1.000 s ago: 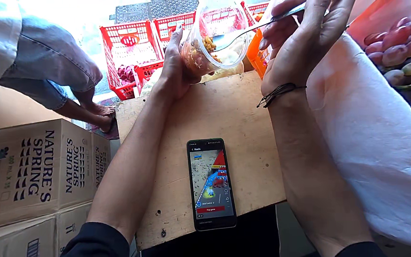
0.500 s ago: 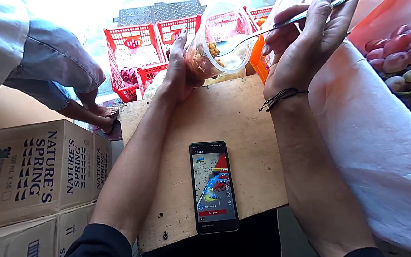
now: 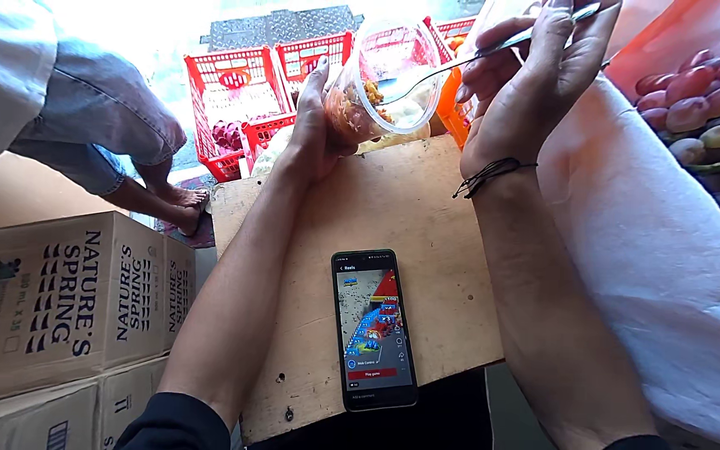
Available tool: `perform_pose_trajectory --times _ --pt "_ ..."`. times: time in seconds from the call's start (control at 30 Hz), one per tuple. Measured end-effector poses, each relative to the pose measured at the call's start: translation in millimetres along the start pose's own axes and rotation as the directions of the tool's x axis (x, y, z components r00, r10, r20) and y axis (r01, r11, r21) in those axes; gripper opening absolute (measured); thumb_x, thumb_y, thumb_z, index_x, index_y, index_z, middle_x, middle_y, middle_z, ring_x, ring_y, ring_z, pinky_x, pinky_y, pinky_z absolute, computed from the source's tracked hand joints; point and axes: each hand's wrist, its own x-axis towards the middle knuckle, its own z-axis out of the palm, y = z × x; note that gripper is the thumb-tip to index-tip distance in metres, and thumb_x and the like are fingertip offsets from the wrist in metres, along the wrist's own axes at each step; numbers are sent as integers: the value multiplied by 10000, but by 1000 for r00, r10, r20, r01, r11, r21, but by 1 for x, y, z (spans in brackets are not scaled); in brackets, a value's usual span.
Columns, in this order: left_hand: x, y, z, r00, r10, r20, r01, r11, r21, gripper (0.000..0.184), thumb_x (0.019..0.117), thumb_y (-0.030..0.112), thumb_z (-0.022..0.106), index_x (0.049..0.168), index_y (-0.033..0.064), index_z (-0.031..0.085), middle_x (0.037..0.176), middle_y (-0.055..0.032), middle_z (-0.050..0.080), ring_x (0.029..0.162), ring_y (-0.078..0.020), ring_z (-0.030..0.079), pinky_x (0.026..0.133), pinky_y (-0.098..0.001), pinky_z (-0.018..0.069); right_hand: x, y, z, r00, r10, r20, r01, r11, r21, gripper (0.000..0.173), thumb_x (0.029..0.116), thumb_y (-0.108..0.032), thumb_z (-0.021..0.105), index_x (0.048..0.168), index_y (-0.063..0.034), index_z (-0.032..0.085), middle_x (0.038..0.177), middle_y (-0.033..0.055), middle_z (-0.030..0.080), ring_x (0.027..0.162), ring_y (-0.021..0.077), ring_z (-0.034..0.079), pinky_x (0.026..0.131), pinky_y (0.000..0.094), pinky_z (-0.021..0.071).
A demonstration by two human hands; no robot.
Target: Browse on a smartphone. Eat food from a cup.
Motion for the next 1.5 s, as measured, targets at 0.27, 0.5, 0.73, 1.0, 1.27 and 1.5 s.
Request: perform_pose_trajectory --times 0.27,0.5,0.73,1.0,1.27,1.5 --pt "-3 0 2 1000 -4 0 4 1000 11 698 1059 607 70 1196 144 575 958 -124 668 755 -231 652 600 -356 548 0 0 -1 1000 10 -3 -10 1000 -5 129 1108 -51 254 1118 -17 379 741 107 648 505 187 648 477 309 584" --pt "-3 1 0 1000 -1 17 1 1000 22 692 1061 604 75 1199 147 578 974 -122 673 773 -236 658 610 -366 555 0 1 0 1000 -3 0 3 1000 -6 138 1109 -50 247 1122 -17 380 731 106 647 491 178 640 467 299 576" --pt "-5 2 2 1000 -5 17 5 1000 25 693 1060 599 60 1239 156 561 1009 -118 672 817 -234 666 646 -379 566 1 -1 0 1000 2 -3 -2 1000 -8 128 1112 -63 263 1119 -14 381 746 108 646 501 177 637 465 294 570" --pt "-5 2 2 1000 -1 18 1 1000 21 688 1065 588 56 1230 147 558 995 -116 672 801 -231 664 632 -367 562 1 -1 0 1000 2 -2 -2 1000 -4 130 1112 -65 264 1130 -10 381 751 113 646 498 181 635 459 293 568" --pt "-4 1 1 1000 3 0 -3 1000 12 685 1060 607 84 1241 154 564 1020 -124 676 843 -248 672 683 -403 576 0 0 0 1000 -11 4 11 1000 -8 133 1117 -67 264 1118 -12 386 753 114 654 490 184 638 451 302 572" --pt "-2 0 0 999 27 28 -28 1000 13 681 1062 599 71 1248 160 558 1015 -118 673 817 -237 668 644 -379 570 0 0 -1 1000 -22 6 22 1000 -9 134 1117 -62 261 1112 -16 387 741 109 651 484 177 633 444 296 566"
